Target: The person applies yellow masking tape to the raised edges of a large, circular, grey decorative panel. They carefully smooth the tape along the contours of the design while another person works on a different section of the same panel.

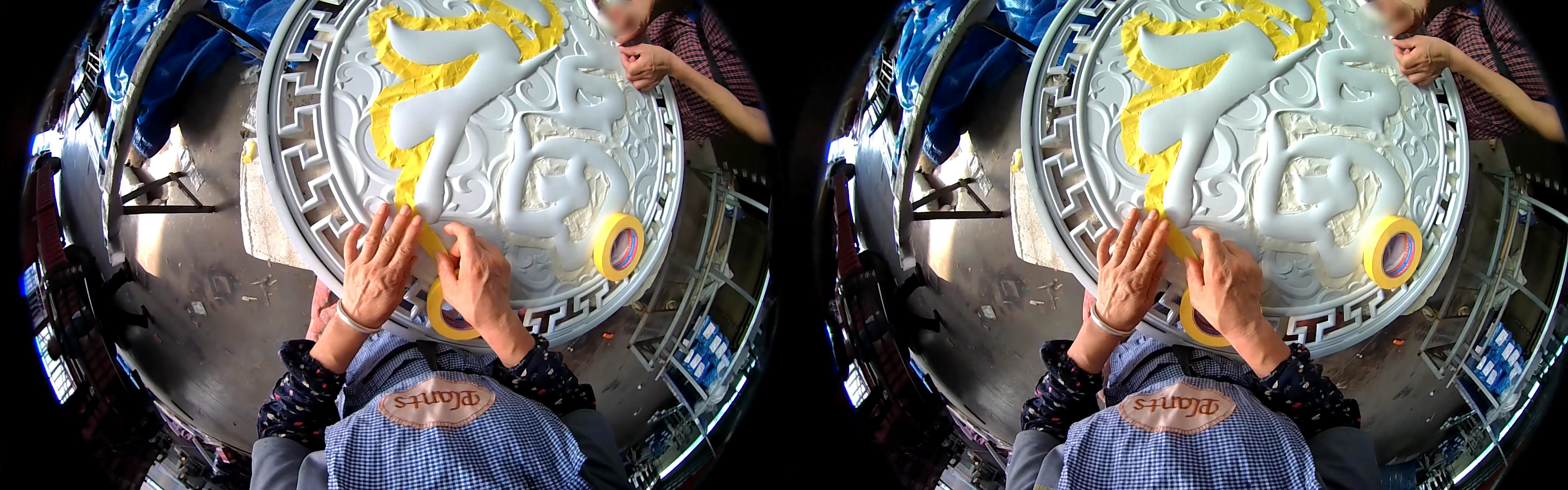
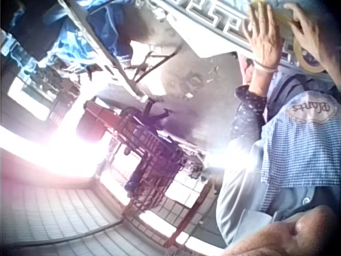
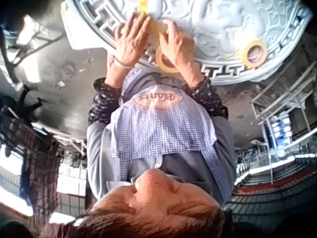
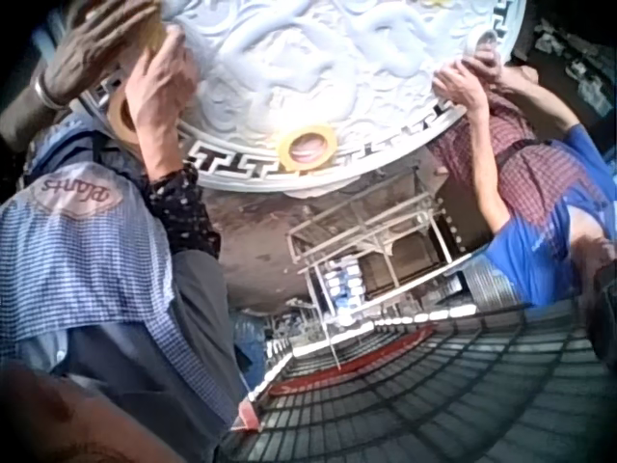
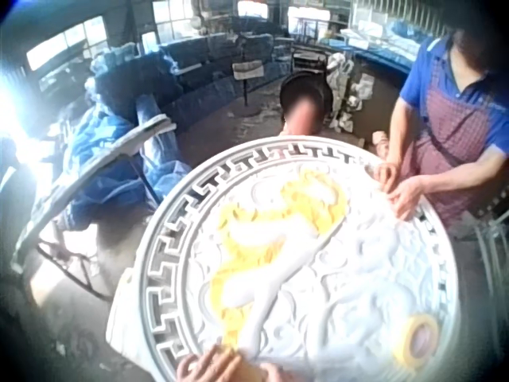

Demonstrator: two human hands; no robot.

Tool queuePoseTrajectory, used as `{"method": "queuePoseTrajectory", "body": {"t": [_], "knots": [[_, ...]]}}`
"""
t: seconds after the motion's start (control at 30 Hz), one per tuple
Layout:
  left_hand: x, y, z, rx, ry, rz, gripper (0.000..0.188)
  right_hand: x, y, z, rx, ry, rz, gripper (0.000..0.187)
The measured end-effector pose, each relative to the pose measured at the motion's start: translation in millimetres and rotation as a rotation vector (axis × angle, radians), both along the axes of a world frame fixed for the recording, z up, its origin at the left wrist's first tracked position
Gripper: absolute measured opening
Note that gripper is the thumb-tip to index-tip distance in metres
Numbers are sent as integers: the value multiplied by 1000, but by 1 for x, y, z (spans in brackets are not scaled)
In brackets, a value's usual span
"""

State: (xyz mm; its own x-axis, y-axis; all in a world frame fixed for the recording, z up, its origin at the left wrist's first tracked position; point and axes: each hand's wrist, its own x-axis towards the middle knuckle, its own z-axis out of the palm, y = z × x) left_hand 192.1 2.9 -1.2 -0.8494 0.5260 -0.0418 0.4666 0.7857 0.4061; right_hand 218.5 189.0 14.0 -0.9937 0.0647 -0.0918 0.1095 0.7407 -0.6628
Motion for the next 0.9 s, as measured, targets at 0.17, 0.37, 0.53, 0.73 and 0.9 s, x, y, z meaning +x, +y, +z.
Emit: {"method": "queuePoseTrajectory", "body": {"t": [0.17, 0.37, 0.53, 0.73, 0.9], "knots": [[-1, -3, -1, -42, 64, -73, 62, -14, -4, -3, 112, -18, 50, 22], [-6, -7, 2, -35, 64, -98, 64, -15, -12, -15, 27, 21, -86, 14], [-5, -6, 5, -29, 56, -84, 66, -11, -16, -12, 78, 61, -108, 13], [-5, -2, 7, -4, 59, -54, 63, -12, -20, -22, 127, 129, -34, 12], [-6, -3, 8, -24, 92, -62, 66, -16, -16, -28, 163, 289, 119, 15]]}}
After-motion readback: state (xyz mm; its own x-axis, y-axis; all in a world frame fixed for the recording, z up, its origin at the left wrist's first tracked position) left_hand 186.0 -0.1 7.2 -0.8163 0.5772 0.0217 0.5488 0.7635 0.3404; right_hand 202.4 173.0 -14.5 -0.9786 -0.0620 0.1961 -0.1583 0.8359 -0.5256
